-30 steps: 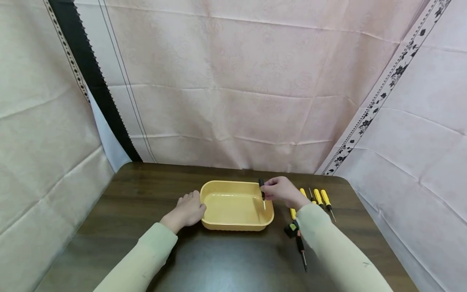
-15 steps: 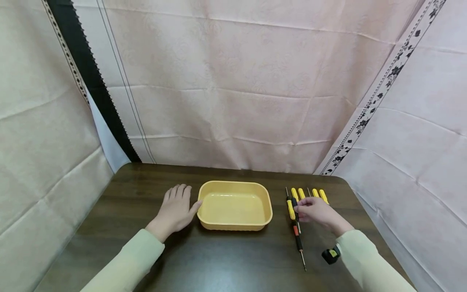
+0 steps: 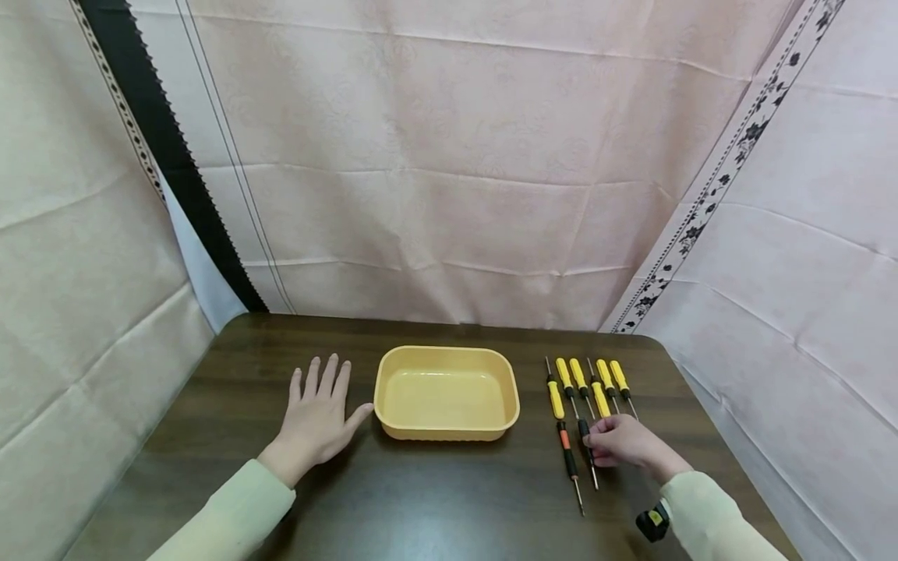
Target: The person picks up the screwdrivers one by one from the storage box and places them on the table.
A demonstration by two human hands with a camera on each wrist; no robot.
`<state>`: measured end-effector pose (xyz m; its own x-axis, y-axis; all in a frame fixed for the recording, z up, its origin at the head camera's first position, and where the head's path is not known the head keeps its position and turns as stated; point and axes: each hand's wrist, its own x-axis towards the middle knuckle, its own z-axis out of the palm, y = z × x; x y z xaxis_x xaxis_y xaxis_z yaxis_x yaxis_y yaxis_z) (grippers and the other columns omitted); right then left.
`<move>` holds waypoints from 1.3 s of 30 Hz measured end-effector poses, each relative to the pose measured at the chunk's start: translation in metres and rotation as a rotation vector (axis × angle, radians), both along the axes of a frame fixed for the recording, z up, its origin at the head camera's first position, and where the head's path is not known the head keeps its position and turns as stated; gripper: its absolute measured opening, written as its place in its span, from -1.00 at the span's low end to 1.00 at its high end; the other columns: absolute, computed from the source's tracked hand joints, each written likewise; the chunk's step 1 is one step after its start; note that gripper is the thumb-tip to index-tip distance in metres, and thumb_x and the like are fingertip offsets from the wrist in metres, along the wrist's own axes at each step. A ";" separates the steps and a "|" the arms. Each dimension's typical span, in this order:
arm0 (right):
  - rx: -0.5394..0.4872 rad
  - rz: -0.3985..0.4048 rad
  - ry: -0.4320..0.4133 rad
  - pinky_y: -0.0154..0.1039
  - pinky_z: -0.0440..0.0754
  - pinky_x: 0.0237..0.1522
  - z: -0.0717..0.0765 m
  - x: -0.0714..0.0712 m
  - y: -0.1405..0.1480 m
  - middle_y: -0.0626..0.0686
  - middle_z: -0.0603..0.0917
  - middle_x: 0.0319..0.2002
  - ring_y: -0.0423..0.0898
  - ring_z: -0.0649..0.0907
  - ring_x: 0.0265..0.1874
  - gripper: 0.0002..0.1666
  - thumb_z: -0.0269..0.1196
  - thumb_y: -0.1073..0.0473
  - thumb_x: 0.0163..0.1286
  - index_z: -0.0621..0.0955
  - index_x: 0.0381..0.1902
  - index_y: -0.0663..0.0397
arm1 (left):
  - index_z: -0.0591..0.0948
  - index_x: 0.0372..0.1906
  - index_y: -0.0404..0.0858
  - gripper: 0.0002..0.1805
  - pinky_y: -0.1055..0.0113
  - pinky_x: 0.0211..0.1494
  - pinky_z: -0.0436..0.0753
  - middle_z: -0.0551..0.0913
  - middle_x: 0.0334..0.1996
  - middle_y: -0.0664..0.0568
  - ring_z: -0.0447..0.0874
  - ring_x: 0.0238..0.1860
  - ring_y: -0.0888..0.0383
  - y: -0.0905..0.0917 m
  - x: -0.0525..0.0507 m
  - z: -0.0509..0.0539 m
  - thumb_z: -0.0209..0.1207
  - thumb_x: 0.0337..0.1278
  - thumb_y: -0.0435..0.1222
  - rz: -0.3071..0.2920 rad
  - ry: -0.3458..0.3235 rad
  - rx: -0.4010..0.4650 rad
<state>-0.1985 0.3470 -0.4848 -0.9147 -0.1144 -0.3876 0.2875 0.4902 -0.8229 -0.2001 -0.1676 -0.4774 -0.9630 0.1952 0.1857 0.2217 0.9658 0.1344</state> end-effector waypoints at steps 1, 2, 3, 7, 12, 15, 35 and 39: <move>0.005 -0.013 -0.004 -0.08 0.67 -0.28 -0.001 0.001 -0.001 0.16 0.55 -0.39 -0.03 0.60 -0.42 -0.76 0.29 0.27 0.30 0.50 -0.26 0.37 | 0.09 0.48 -0.34 -0.05 -0.28 0.35 -0.23 -0.01 0.47 -0.30 -0.20 0.45 -0.34 0.000 0.000 0.000 -0.13 0.28 0.29 0.001 -0.003 0.000; 0.004 -0.024 -0.010 -0.09 0.67 -0.29 -0.002 0.001 -0.001 0.16 0.55 -0.39 -0.03 0.60 -0.43 -0.76 0.29 0.28 0.29 0.50 -0.26 0.38 | 0.09 0.48 -0.34 -0.05 -0.28 0.35 -0.23 -0.02 0.47 -0.30 -0.19 0.45 -0.34 0.000 0.000 0.000 -0.14 0.28 0.30 0.002 -0.005 0.000; 0.005 -0.032 -0.014 -0.09 0.67 -0.29 -0.003 0.002 -0.001 0.17 0.55 -0.38 -0.03 0.60 -0.42 -0.76 0.29 0.28 0.29 0.51 -0.26 0.38 | 0.09 0.48 -0.34 -0.05 -0.28 0.35 -0.23 -0.02 0.47 -0.30 -0.19 0.45 -0.34 0.000 0.001 0.000 -0.14 0.28 0.29 0.001 -0.007 0.002; 0.019 -0.065 -0.027 -0.10 0.67 -0.31 -0.005 0.004 -0.003 0.18 0.55 -0.36 -0.02 0.60 -0.42 -0.78 0.30 0.31 0.26 0.51 -0.26 0.37 | 0.10 0.48 -0.35 -0.06 -0.28 0.34 -0.21 -0.02 0.47 -0.31 -0.18 0.45 -0.34 0.000 0.002 -0.001 -0.12 0.29 0.27 -0.002 -0.008 0.011; 0.043 -0.091 -0.027 -0.10 0.67 -0.32 -0.006 0.006 -0.006 0.18 0.54 -0.36 -0.01 0.60 -0.43 -0.80 0.30 0.34 0.24 0.51 -0.27 0.36 | 0.10 0.48 -0.34 -0.08 -0.28 0.35 -0.23 -0.03 0.48 -0.30 -0.21 0.45 -0.34 -0.001 0.002 -0.001 -0.09 0.30 0.25 0.005 -0.020 0.013; 0.070 -0.098 -0.023 -0.11 0.67 -0.33 -0.006 0.006 -0.008 0.18 0.55 -0.36 -0.01 0.60 -0.43 -0.82 0.29 0.35 0.24 0.52 -0.28 0.36 | 0.10 0.48 -0.35 -0.09 -0.29 0.34 -0.23 -0.02 0.47 -0.31 -0.21 0.45 -0.34 -0.001 0.001 -0.001 -0.09 0.31 0.24 0.007 -0.023 0.017; 0.127 -0.093 -0.030 -0.11 0.66 -0.37 0.004 0.008 -0.012 0.14 0.56 -0.39 0.01 0.61 -0.45 -0.79 0.34 0.31 0.20 0.51 -0.33 0.30 | 0.08 0.48 -0.37 -0.09 -0.29 0.34 -0.26 0.00 0.48 -0.28 -0.19 0.45 -0.33 0.003 -0.003 0.003 -0.23 0.34 0.27 -0.004 -0.030 0.061; 0.153 -0.073 -0.045 -0.10 0.67 -0.36 0.008 0.006 -0.009 0.13 0.56 -0.39 0.00 0.61 -0.44 -0.73 0.39 0.23 0.19 0.52 -0.32 0.28 | 0.09 0.48 -0.37 -0.07 -0.29 0.34 -0.27 0.01 0.48 -0.26 -0.19 0.45 -0.33 0.004 -0.003 0.001 -0.24 0.33 0.29 -0.013 -0.023 0.065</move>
